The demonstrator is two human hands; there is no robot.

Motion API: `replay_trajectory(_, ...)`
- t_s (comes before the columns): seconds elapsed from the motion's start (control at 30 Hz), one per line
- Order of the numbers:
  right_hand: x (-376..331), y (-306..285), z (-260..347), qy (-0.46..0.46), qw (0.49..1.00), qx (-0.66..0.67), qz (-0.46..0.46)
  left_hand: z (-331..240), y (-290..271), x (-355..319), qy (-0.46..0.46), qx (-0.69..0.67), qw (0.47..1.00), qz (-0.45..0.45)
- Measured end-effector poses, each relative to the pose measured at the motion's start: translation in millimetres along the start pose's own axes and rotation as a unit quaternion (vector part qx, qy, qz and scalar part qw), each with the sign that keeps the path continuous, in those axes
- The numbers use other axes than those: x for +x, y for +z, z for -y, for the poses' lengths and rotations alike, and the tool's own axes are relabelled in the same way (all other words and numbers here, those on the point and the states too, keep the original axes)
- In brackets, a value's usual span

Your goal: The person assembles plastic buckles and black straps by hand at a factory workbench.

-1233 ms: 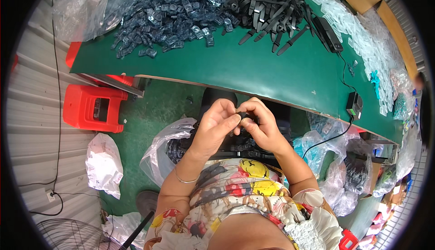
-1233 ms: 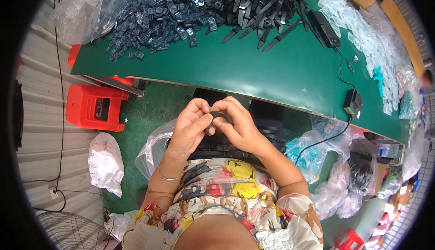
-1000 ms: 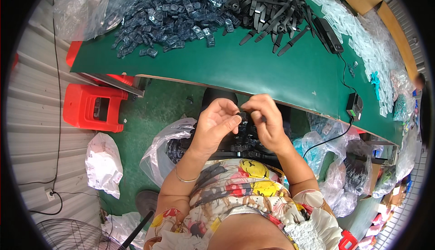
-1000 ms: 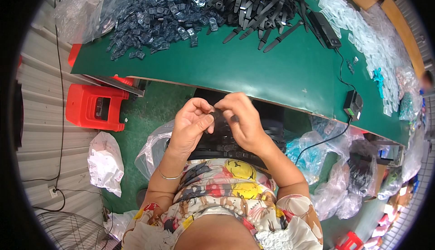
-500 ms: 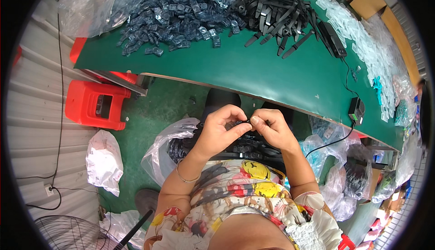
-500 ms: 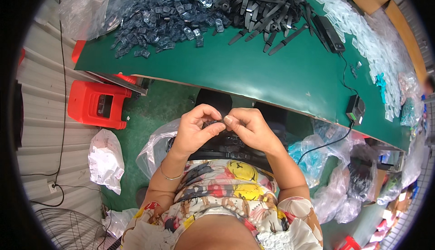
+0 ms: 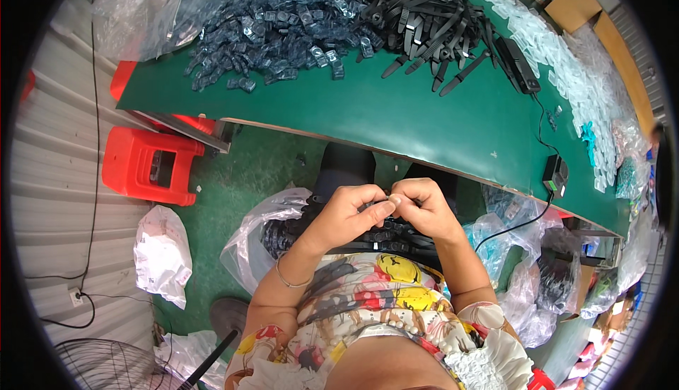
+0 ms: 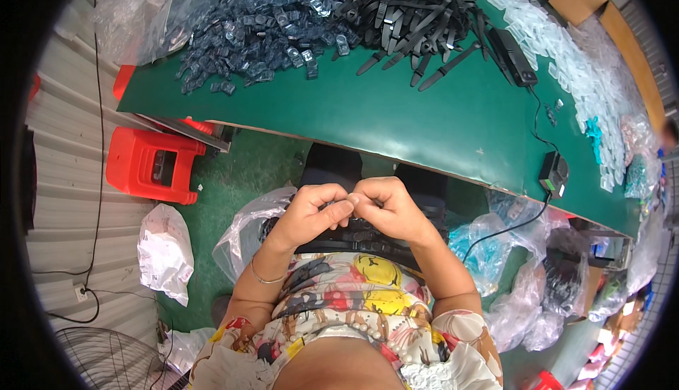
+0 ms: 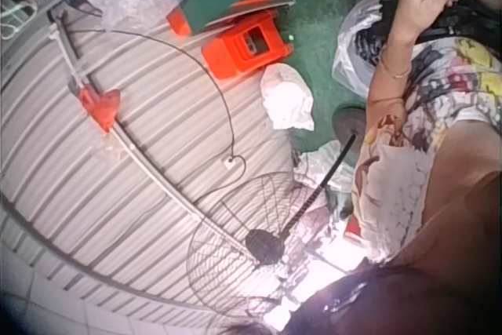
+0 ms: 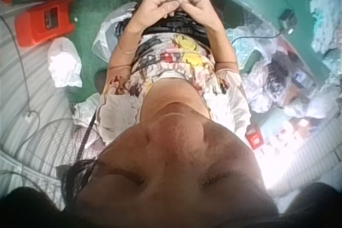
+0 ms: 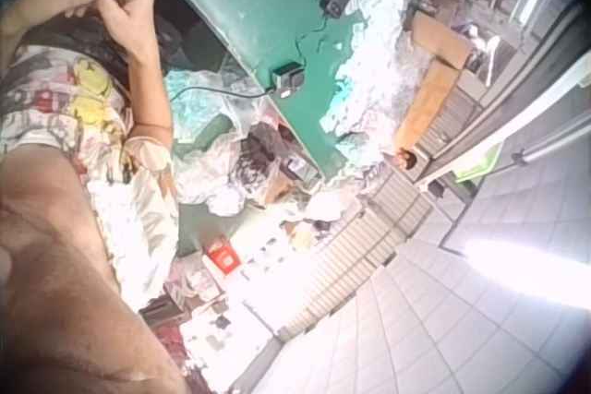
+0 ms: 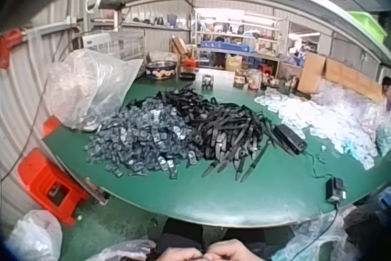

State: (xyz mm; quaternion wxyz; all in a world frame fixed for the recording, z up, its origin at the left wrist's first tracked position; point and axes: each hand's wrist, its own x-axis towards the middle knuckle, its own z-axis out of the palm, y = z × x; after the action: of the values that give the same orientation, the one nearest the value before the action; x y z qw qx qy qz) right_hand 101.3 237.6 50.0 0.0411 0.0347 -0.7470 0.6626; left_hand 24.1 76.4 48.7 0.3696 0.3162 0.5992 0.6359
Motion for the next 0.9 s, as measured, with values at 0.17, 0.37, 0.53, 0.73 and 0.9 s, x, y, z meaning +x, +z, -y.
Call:
replay_trajectory(0.17, -2, 3, -2, -0.002, 0.985, 0.161, 0.061, 3, -4, -4, -0.002, -0.116, 0.991, 0.065)
replay_trajectory(0.37, -4, 12, -5, 0.001, 0.966, 0.253, 0.047, 14, -3, -4, -0.037, -0.262, 0.961, 0.076)
replay_trajectory(0.53, -7, 14, -7, 0.011, 0.953, 0.299, 0.038, 16, 0, -5, -0.036, -0.305, 0.949, 0.071)
replay_trajectory(0.73, -7, 14, -4, 0.016, 0.951, 0.306, 0.039, 17, 1, -5, -0.034, -0.322, 0.944, 0.072)
replay_trajectory(0.9, -7, 15, -3, -0.018, 0.945, 0.325, 0.037, 18, 2, -5, -0.035, -0.335, 0.938, 0.078)
